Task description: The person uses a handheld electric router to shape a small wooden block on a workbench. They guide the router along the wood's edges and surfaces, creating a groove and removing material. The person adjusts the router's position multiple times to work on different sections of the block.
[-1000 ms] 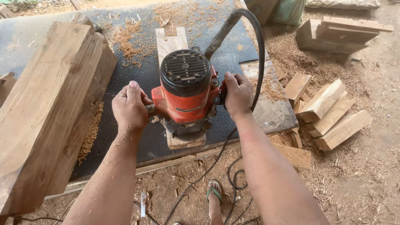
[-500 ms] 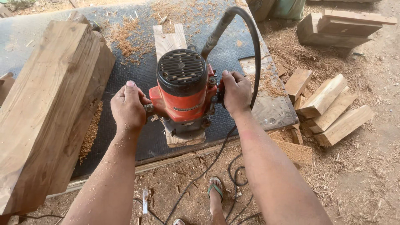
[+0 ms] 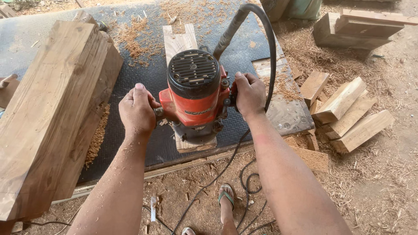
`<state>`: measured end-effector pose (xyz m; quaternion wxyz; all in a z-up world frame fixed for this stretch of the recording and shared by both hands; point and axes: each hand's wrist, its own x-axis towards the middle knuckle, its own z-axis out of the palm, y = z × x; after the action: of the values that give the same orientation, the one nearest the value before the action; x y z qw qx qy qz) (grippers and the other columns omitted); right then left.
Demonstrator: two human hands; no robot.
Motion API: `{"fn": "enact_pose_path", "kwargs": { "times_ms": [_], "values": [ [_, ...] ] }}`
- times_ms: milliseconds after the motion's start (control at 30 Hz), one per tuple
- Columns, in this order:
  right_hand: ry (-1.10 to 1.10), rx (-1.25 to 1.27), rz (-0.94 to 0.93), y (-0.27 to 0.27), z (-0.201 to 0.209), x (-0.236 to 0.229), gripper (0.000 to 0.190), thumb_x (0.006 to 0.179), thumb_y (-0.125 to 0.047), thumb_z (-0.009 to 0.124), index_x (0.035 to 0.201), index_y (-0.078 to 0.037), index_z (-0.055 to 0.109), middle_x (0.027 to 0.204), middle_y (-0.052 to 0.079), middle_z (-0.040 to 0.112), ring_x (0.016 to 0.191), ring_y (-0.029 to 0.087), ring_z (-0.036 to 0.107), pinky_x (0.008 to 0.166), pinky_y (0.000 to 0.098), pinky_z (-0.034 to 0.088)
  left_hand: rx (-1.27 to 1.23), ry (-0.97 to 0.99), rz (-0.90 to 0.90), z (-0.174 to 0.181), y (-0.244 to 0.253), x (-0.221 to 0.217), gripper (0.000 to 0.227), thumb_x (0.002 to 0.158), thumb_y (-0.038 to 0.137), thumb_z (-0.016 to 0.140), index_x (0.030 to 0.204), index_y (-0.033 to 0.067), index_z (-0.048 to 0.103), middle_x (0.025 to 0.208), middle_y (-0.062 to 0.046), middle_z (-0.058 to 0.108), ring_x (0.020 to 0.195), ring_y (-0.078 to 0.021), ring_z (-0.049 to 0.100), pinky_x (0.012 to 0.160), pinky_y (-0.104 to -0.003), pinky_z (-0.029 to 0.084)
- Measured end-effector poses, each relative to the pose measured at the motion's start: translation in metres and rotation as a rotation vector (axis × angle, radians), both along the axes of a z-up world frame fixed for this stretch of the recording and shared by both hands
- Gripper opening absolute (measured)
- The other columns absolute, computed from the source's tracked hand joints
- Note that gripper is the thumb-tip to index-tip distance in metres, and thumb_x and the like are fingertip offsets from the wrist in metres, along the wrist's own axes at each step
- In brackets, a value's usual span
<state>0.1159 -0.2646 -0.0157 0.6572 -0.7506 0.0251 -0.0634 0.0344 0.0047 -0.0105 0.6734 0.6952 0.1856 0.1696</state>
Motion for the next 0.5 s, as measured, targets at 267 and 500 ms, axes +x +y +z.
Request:
{"fn": "enact_pose_path", "kwargs": {
  "times_ms": [267, 500],
  "values": [
    [0.017, -0.034, -0.014, 0.0001, 0.0010, -0.0005, 0.033, 0.096, -0.030, 0.058, 0.074, -0.008, 0.067, 0.063, 0.000, 0.061, 0.055, 0.008, 0.053, 0.054, 0.0274, 0.044, 0.017, -0.010, 0.000, -0.0007, 0.0004, 0.0016, 0.046, 0.110, 0.034, 0.043, 0.073, 0.0087, 0.056, 0.064, -0.002, 0.059, 0.061, -0.0092, 0.060, 0.060, -0.028, 0.050],
    [-0.013, 0.011, 0.024, -0.0031, -0.0067, 0.0005, 0.033, 0.097, -0.031, 0.058, 0.075, -0.007, 0.066, 0.064, -0.001, 0.060, 0.055, 0.008, 0.052, 0.053, 0.0277, 0.044, -0.007, -0.004, -0.001, -0.0057, 0.0008, 0.0008, 0.046, 0.109, 0.033, 0.042, 0.073, 0.0089, 0.055, 0.064, -0.002, 0.059, 0.060, -0.0091, 0.058, 0.060, -0.028, 0.049]
  ]
}}
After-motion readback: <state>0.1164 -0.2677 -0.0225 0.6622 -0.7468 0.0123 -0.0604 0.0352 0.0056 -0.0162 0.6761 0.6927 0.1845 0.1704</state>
